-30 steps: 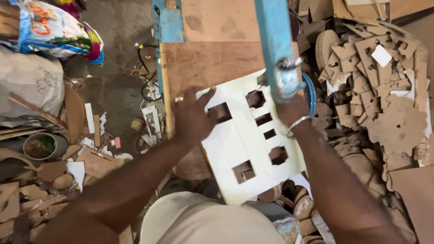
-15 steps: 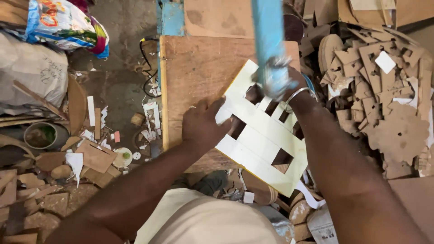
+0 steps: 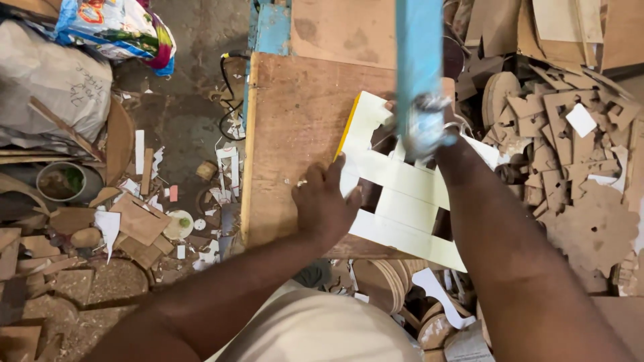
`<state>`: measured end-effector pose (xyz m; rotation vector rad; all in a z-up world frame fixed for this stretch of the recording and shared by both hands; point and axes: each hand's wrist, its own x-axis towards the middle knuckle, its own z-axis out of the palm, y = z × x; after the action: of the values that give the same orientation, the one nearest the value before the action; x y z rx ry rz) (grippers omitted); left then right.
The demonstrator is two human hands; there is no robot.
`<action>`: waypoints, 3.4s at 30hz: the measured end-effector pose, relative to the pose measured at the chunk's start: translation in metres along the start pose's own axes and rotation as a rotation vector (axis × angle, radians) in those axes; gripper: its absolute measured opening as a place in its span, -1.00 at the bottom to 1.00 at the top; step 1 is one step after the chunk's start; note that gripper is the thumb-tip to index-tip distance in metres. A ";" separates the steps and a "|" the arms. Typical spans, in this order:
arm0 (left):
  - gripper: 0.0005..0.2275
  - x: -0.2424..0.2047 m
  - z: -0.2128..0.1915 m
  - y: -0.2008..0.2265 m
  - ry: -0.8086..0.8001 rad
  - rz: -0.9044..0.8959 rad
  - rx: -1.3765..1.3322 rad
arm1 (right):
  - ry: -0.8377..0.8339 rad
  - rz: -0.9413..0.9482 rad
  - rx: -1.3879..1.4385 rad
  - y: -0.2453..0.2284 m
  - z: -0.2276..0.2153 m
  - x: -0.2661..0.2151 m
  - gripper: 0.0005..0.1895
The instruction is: The recorder is using a blue industrial machine, likely a scroll saw or fret saw, to shape and process holes in a white rectangular panel.
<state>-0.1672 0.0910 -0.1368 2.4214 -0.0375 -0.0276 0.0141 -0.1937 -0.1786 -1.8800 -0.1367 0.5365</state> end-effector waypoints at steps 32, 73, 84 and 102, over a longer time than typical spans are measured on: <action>-0.29 -0.007 0.016 0.018 0.030 0.036 0.035 | -0.016 -0.001 -0.168 0.018 -0.022 0.042 -0.76; -0.47 0.128 -0.035 -0.060 -0.026 0.602 0.387 | 0.687 0.223 -0.719 -0.019 0.115 -0.141 -0.55; -0.47 0.142 -0.049 -0.049 -0.196 0.613 0.319 | 0.631 0.017 -0.851 0.067 0.051 -0.096 -0.75; -0.50 0.147 -0.049 -0.049 -0.199 0.577 0.266 | 0.735 -0.049 -0.838 0.033 0.072 -0.095 -0.69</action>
<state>-0.0181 0.1553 -0.1337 2.5693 -0.8729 0.0009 -0.1064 -0.1765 -0.2001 -2.7543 0.1016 -0.3414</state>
